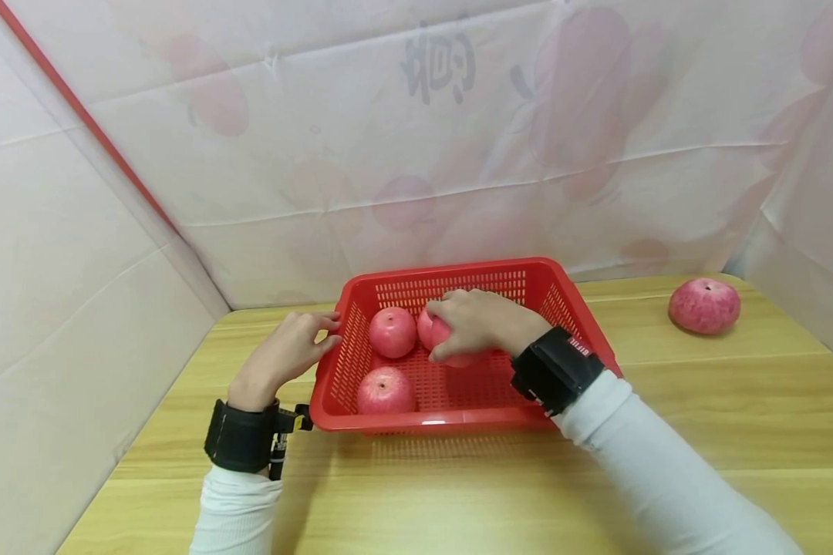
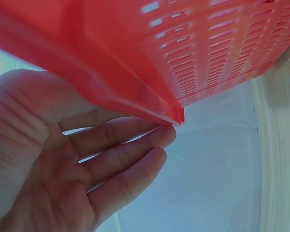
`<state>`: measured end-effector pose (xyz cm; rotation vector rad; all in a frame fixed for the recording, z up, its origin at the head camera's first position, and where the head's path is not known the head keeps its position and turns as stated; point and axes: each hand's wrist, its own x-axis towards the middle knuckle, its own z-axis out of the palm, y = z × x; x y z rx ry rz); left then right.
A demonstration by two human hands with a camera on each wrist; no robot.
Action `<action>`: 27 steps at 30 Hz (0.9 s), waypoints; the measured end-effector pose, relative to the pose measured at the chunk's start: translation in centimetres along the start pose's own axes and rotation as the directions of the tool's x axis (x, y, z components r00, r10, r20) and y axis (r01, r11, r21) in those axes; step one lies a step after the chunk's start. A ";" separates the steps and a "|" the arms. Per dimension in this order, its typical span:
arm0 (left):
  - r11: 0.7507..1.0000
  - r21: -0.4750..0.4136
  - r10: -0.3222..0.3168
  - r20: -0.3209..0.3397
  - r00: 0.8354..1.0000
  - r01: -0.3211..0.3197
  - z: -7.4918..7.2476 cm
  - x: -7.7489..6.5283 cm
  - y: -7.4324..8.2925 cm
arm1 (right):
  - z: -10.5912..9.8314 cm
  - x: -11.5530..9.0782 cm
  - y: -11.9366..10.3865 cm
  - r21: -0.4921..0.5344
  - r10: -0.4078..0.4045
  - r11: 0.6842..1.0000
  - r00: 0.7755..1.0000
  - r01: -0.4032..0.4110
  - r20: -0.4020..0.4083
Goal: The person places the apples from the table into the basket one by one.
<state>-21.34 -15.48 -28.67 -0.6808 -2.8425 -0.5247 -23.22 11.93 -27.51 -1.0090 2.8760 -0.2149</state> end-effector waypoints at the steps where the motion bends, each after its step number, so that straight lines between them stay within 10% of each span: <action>1: 1.000 0.002 -0.001 0.000 1.000 0.001 0.0 0.0 0.0 | 0.1 0.0 -0.1 0.000 -0.002 1.000 1.000 0.002 0.001; 27: 1.000 -0.012 -0.003 0.001 1.000 0.003 0.1 0.0 -0.1 | 2.4 1.6 -1.3 -0.005 -0.111 0.994 0.985 0.113 0.132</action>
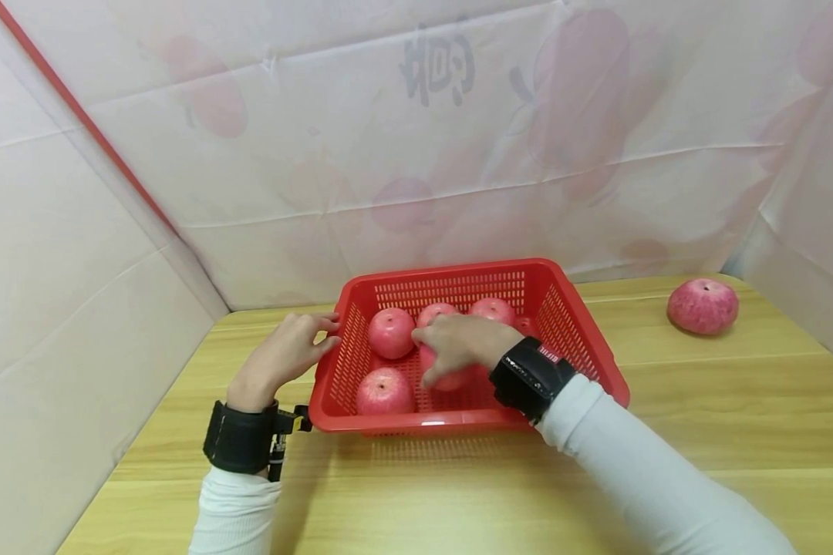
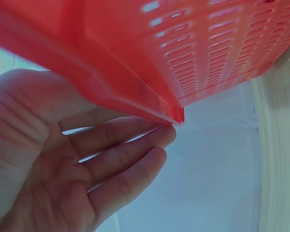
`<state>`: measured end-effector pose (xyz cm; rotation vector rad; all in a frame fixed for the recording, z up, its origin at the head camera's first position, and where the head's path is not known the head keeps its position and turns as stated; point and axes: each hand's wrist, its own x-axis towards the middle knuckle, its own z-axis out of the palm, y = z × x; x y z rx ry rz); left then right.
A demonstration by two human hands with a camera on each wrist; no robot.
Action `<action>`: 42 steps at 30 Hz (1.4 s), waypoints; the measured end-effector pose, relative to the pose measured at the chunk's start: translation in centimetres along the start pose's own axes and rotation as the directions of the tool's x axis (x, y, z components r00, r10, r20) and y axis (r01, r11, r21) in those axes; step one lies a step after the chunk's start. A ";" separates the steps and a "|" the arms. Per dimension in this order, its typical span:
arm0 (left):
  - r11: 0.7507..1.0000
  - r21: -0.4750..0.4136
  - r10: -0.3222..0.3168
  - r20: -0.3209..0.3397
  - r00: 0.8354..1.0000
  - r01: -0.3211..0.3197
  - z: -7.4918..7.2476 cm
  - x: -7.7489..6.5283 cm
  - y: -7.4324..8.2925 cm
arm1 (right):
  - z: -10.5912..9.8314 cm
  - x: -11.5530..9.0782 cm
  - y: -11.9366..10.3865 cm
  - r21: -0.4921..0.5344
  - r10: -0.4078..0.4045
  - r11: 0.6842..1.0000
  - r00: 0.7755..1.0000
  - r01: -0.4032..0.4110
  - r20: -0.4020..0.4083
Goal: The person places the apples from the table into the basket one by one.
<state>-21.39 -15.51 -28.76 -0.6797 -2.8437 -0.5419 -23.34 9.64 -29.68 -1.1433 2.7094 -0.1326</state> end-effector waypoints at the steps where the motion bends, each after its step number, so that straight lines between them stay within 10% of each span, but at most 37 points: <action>1: 1.000 0.000 0.003 -0.001 1.000 -0.003 0.0 0.0 0.0 | 0.1 0.0 0.0 0.008 0.001 1.000 1.000 -0.001 0.008; 23: 1.000 -0.004 -0.003 0.009 1.000 0.004 0.0 0.0 0.0 | 0.5 0.5 -0.3 0.131 -0.039 0.991 0.994 0.025 0.106; 42: 1.000 0.006 0.024 0.005 1.000 -0.024 -0.2 0.1 -0.1 | 0.4 0.0 0.0 0.422 -0.037 0.904 0.971 -0.068 0.237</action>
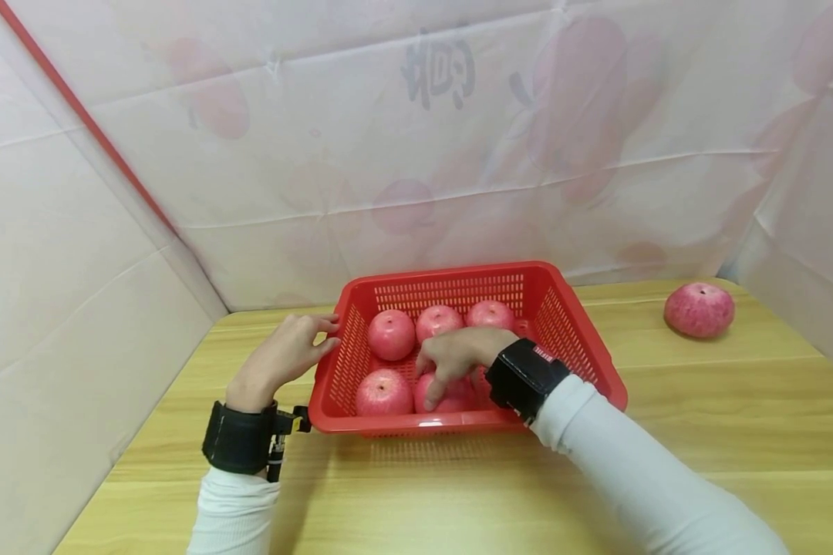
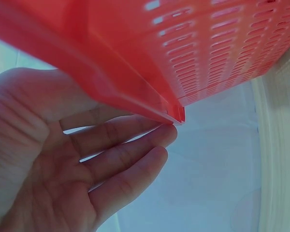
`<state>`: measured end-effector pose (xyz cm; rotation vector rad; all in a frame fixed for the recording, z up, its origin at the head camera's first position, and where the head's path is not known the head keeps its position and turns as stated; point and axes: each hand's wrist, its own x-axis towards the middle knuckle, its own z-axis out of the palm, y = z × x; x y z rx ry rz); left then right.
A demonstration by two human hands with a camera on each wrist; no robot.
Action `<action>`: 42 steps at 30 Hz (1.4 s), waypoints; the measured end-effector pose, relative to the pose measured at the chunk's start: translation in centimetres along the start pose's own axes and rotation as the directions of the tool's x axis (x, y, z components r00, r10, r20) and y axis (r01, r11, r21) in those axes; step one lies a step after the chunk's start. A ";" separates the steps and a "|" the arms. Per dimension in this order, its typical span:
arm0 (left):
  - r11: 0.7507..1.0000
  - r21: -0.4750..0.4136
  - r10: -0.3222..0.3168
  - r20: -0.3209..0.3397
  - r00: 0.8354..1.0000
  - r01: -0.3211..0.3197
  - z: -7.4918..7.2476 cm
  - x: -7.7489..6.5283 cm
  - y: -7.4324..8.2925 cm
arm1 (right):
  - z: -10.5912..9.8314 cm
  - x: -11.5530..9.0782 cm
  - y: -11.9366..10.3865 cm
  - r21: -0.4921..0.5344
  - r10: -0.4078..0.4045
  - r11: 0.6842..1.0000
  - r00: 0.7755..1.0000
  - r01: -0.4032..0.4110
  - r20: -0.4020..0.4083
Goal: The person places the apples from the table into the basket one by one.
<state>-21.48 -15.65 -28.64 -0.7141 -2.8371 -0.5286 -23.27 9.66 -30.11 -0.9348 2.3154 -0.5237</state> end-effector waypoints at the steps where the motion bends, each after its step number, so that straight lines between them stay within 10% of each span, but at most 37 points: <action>1: 1.000 -0.001 0.000 0.000 1.000 0.000 0.0 0.0 0.0 | 0.0 0.0 0.0 0.001 0.001 1.000 1.000 -0.001 -0.003; 33: 1.000 -0.005 -0.010 -0.004 1.000 0.010 0.0 -0.1 -0.3 | 0.0 0.2 -0.2 -0.026 -0.045 0.999 0.999 0.044 -0.010; 42: 1.000 0.009 0.003 -0.007 1.000 -0.003 0.1 0.0 -0.2 | -1.4 -1.6 0.2 -0.103 -0.065 0.993 0.987 0.050 -0.144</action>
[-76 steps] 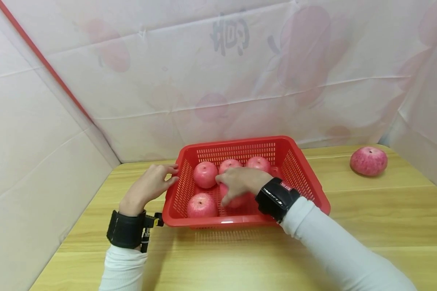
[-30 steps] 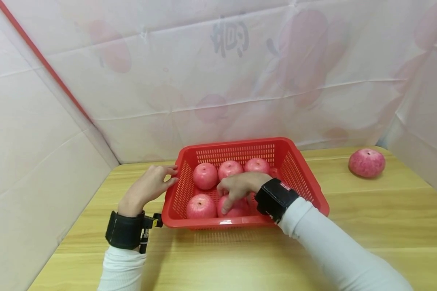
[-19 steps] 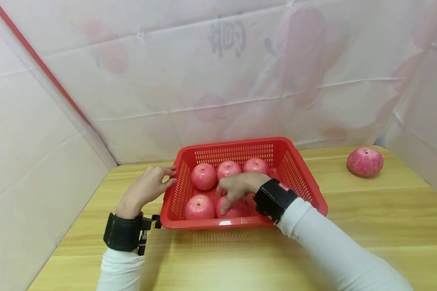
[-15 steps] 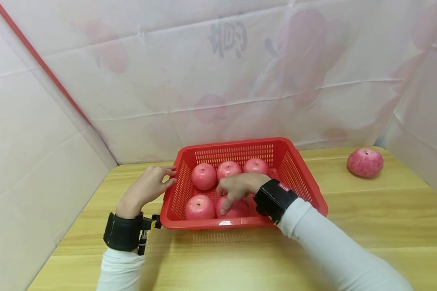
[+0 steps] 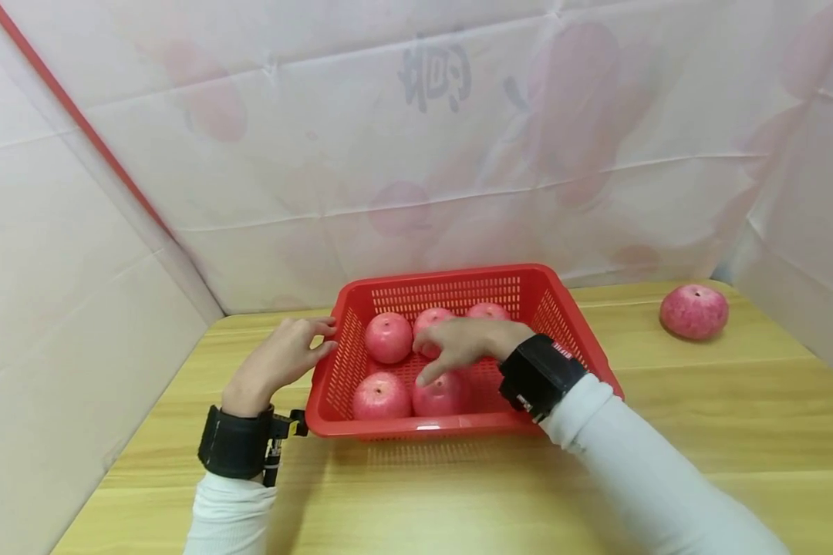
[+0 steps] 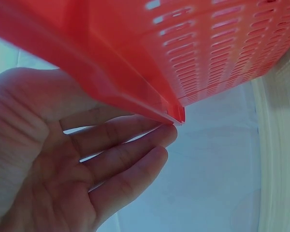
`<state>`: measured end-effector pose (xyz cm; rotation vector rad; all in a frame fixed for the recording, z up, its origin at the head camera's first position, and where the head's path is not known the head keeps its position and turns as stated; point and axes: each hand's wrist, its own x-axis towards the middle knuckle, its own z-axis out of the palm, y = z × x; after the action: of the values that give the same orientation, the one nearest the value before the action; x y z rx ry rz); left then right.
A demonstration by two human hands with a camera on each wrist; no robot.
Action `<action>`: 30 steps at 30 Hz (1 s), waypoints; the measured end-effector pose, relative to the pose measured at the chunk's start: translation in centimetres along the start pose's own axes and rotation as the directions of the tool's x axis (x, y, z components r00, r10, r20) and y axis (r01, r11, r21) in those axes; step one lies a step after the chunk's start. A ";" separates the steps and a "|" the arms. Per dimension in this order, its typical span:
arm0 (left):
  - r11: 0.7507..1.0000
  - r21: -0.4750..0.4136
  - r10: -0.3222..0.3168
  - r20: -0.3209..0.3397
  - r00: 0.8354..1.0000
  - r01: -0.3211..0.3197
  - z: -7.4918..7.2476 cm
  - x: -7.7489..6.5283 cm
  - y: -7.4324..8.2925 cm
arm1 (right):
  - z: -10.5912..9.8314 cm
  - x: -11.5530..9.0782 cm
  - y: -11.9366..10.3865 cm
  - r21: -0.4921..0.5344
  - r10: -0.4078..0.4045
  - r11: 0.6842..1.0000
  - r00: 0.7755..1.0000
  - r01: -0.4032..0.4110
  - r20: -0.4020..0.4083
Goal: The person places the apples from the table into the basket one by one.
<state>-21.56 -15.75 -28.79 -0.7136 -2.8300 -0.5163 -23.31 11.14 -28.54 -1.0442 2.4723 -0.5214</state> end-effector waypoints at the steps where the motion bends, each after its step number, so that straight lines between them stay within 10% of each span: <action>1: 1.000 0.001 0.003 -0.002 1.000 -0.003 0.0 0.0 0.0 | -0.3 -0.2 0.1 -0.013 -0.008 1.000 0.999 0.007 -0.034; 13: 1.000 -0.017 -0.007 0.004 1.000 0.007 0.1 0.2 0.0 | -2.2 -1.5 2.1 -0.202 -0.040 0.979 0.958 -0.019 -0.285; 30: 1.000 -0.003 -0.009 0.003 1.000 0.009 -0.2 0.0 0.0 | -3.6 -3.5 3.9 -0.266 -0.041 0.962 0.927 -0.064 -0.373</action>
<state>-21.60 -15.83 -28.64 -0.7036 -2.8364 -0.5218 -25.11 16.91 -26.61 -1.1172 2.9568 -0.4137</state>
